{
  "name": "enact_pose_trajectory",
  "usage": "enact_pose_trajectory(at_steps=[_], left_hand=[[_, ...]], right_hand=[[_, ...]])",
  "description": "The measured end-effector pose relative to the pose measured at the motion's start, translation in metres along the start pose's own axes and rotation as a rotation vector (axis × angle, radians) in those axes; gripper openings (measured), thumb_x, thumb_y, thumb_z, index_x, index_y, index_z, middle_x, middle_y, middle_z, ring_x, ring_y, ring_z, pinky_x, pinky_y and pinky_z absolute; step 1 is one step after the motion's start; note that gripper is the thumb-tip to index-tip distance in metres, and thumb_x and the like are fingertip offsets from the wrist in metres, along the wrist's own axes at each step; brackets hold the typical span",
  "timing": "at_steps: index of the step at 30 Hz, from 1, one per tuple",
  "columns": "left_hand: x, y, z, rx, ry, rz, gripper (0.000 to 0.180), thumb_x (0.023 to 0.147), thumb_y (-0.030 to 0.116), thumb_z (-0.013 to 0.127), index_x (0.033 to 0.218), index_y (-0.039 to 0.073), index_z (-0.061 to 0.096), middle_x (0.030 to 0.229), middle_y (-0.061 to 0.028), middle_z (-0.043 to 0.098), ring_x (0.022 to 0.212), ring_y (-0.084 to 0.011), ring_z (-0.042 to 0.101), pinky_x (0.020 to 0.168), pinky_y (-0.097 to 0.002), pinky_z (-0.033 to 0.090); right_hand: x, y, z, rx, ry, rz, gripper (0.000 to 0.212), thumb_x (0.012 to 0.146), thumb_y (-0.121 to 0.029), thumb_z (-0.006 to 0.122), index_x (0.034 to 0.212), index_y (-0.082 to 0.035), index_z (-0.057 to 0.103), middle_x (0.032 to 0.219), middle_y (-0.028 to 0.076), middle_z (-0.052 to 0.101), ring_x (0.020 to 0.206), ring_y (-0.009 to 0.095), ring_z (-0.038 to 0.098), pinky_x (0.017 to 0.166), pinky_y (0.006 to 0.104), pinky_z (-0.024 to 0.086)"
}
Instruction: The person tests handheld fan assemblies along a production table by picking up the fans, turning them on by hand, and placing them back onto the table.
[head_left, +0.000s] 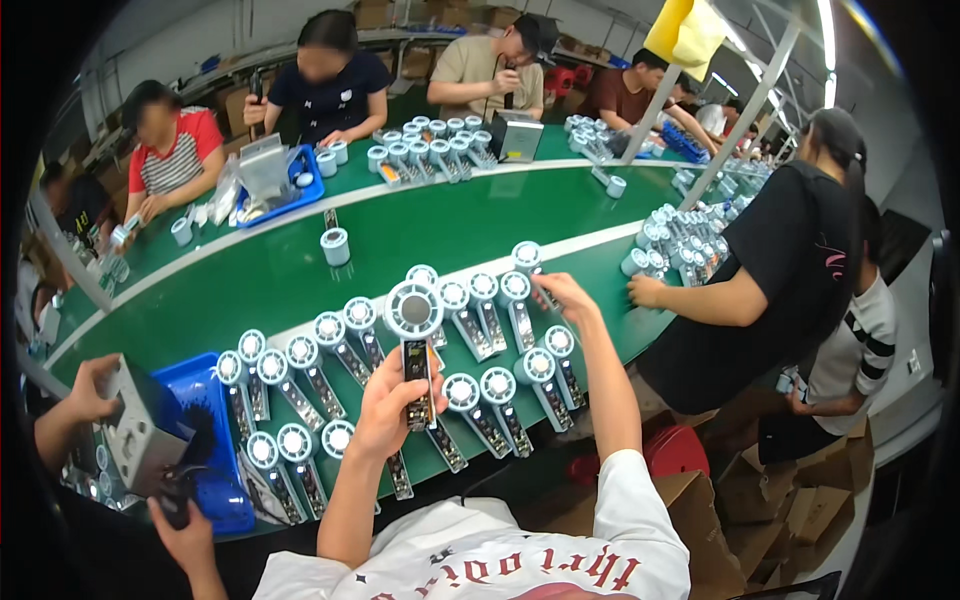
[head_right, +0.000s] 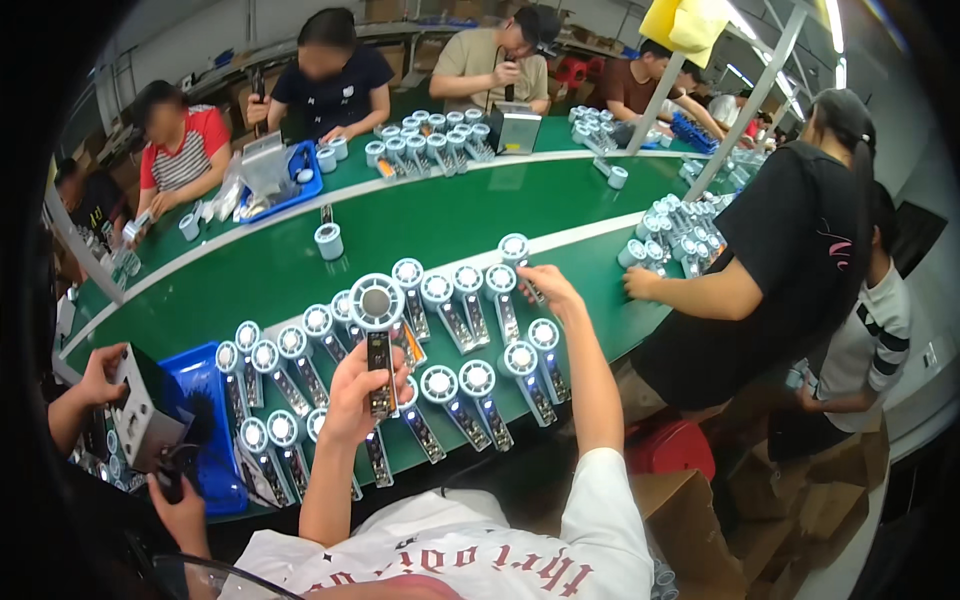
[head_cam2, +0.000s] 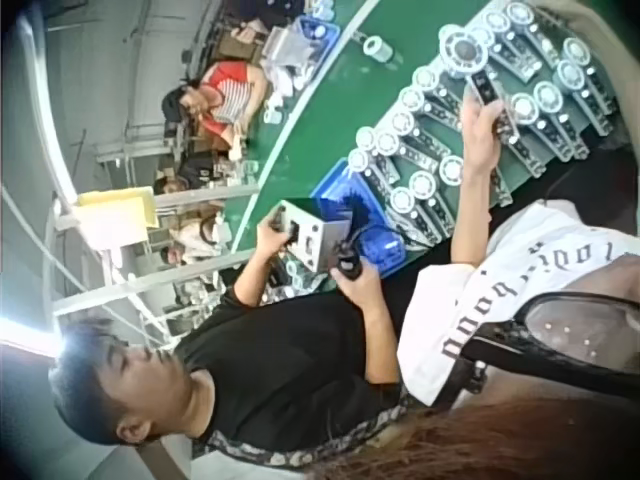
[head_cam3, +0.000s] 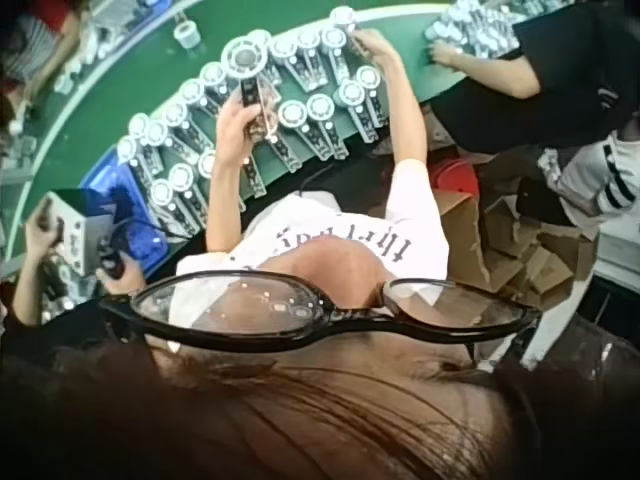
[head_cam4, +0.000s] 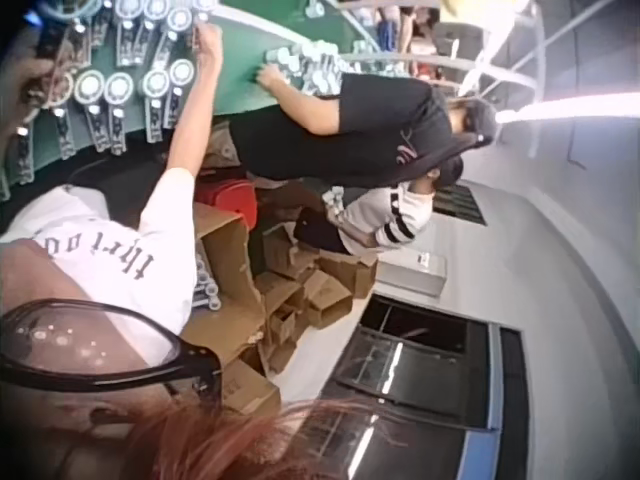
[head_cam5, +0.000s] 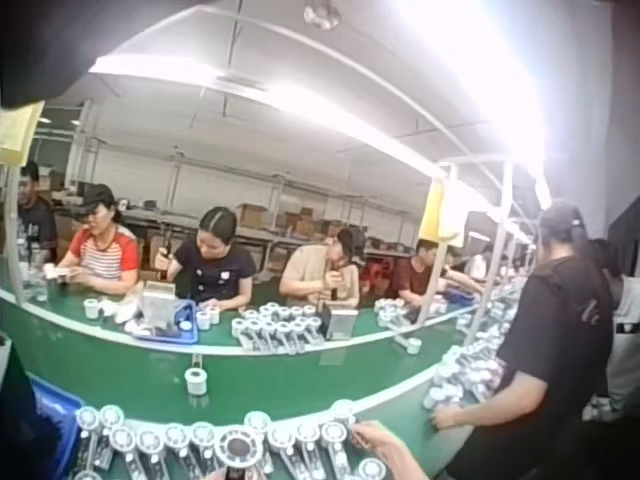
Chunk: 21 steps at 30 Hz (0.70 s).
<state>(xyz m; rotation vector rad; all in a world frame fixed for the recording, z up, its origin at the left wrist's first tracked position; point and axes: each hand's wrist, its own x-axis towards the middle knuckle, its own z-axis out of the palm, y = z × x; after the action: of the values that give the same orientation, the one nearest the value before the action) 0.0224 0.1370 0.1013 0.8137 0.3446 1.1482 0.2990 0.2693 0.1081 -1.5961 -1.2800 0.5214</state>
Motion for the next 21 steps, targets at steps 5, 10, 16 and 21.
enact_pose_trajectory(at_steps=[5,10,16,21], left_hand=[[-0.028,0.007,-0.003,-0.041,0.083,0.05,0.038,0.081,0.001,0.051,0.118,-0.001,0.044,0.095,-0.0115,0.053,0.074,-0.0164,0.052,0.064,-0.029,0.049],[-0.025,0.006,-0.016,-0.032,0.056,0.054,0.034,0.082,0.002,0.052,0.116,0.0,0.044,0.092,-0.0102,0.055,0.072,-0.0141,0.052,0.065,-0.0276,0.049],[-0.03,0.003,-0.022,-0.03,0.118,0.099,0.046,0.081,-0.001,0.051,0.125,0.001,0.041,0.1,-0.0122,0.053,0.079,-0.0167,0.052,0.063,-0.0289,0.048],[-0.035,0.012,-0.028,0.004,0.135,0.106,0.044,0.083,0.0,0.051,0.125,0.002,0.041,0.101,-0.0114,0.053,0.08,-0.0153,0.053,0.065,-0.0273,0.049]], right_hand=[[-0.01,0.014,0.017,-0.179,-0.049,-0.025,0.023,0.087,-0.021,0.056,0.092,0.001,0.06,0.073,0.009,0.06,0.06,0.02,0.055,0.053,0.0303,0.046],[0.008,0.059,0.005,-0.344,-0.198,-0.069,0.025,0.086,-0.022,0.057,0.092,0.002,0.061,0.073,0.01,0.061,0.061,0.022,0.056,0.055,0.0325,0.047],[0.014,0.089,0.014,-0.551,-0.225,-0.144,0.029,0.085,-0.024,0.058,0.092,0.003,0.062,0.072,0.011,0.061,0.062,0.026,0.058,0.058,0.0351,0.049],[0.01,0.063,0.046,-0.612,-0.13,-0.302,0.028,0.083,-0.021,0.058,0.096,0.004,0.062,0.075,0.013,0.062,0.067,0.03,0.059,0.064,0.0397,0.049]])
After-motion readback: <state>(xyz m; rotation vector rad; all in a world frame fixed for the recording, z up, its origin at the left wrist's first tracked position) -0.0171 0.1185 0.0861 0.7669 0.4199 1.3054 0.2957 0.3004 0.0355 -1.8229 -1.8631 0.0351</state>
